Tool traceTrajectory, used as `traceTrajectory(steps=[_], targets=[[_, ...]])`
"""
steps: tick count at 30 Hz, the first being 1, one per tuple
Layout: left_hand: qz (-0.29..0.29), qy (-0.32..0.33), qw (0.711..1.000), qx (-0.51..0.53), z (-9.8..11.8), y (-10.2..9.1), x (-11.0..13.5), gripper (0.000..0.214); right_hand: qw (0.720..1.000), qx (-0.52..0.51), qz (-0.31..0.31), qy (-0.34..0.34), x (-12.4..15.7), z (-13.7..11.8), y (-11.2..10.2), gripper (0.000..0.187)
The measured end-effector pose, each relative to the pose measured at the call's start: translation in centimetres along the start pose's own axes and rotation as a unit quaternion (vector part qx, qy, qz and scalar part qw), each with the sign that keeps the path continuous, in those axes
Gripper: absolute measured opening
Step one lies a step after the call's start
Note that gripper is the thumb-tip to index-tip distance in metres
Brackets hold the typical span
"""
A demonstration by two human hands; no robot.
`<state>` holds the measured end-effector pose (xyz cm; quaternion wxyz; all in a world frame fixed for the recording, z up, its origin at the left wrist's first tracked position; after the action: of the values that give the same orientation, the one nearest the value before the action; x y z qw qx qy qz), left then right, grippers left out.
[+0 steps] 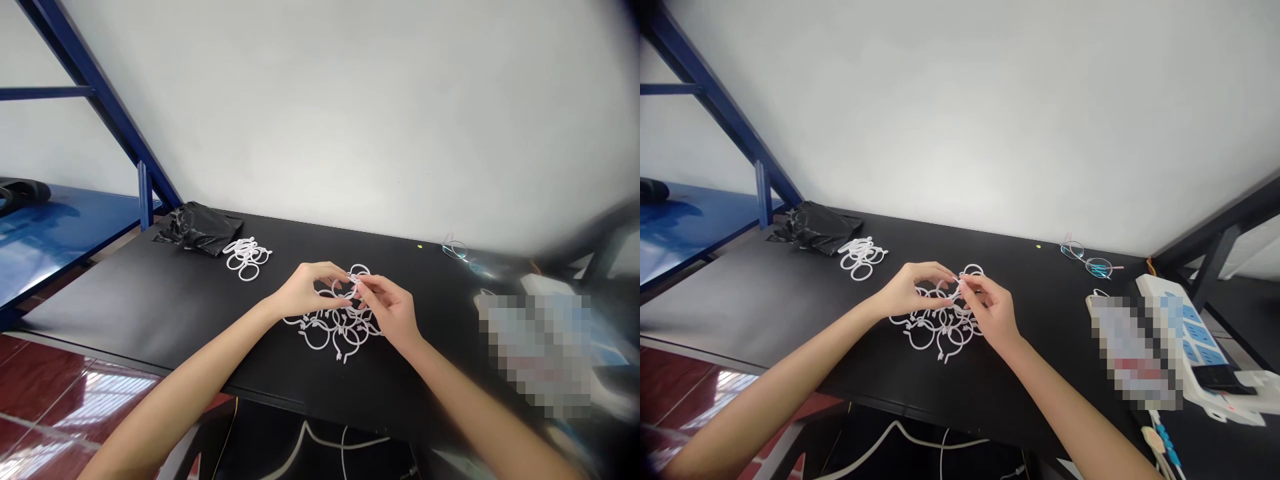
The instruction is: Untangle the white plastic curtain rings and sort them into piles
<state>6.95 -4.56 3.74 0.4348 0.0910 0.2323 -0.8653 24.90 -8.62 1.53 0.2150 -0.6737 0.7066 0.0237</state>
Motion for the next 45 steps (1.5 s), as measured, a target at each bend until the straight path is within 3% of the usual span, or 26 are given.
traceTrajectory(steps=[6, 13, 17, 21, 24, 28, 33, 38, 41, 43, 45], targets=[[-0.043, -0.067, 0.988, 0.135, -0.2, -0.2, 0.1, 0.038, 0.998, -0.055, -0.016, 0.003, 0.0, -0.9, -0.1, 0.016], [-0.055, -0.061, 0.992, 0.1, 0.4, -0.8, -0.2, 0.038, 0.997, -0.072, -0.03, 0.019, 0.0, -0.7, 0.0, 0.015], [-0.022, -0.065, 0.994, -0.09, 0.5, -4.4, 0.6, 0.035, 0.995, -0.086, -0.021, 0.039, -0.3, -0.5, -0.3, 0.032], [0.052, -0.136, 0.946, -0.288, -0.6, -10.0, 4.2, 0.04, 0.996, -0.08, 0.01, 0.027, -0.3, -0.6, -0.6, 0.026], [0.084, -0.172, 0.92, -0.341, -2.0, -13.0, 7.5, 0.044, 0.997, -0.077, 0.015, 0.019, -0.1, -0.5, -0.5, 0.023], [0.091, -0.206, 0.897, -0.382, -3.5, -14.4, 10.0, 0.046, 0.997, -0.071, 0.016, 0.017, 0.0, -0.4, -0.5, 0.022], [0.084, -0.195, 0.893, -0.397, -3.4, -14.7, 9.9, 0.046, 0.997, -0.075, 0.029, 0.015, -0.2, -0.4, -0.7, 0.021], [0.058, -0.177, 0.869, -0.458, -1.7, -13.9, 7.7, 0.043, 0.997, -0.072, 0.03, 0.007, -0.2, -0.5, -0.6, 0.019], [0.035, -0.157, 0.864, -0.477, -0.5, -11.7, 5.0, 0.039, 0.998, -0.036, 0.058, 0.001, -0.4, -0.1, -0.9, 0.019], [0.009, -0.122, 0.881, -0.456, 0.0, -9.3, 2.6, 0.036, 0.995, 0.047, 0.092, -0.015, -0.8, 0.5, -1.5, 0.017], [-0.055, -0.08, 0.899, -0.428, -0.1, -6.3, 0.3, 0.034, 0.98, 0.174, 0.09, -0.043, -1.3, 1.3, -1.9, 0.012]])
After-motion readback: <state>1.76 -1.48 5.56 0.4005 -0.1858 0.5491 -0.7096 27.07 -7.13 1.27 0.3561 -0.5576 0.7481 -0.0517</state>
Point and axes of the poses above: each hand's wrist, its own x-axis away from the middle knuckle, its own y-axis out of the palm, z = x × y, the point moved 3 cm from there along -x, towards the middle knuckle, and after that the axes turned 4 degrees about x, right-handed, at the moved point
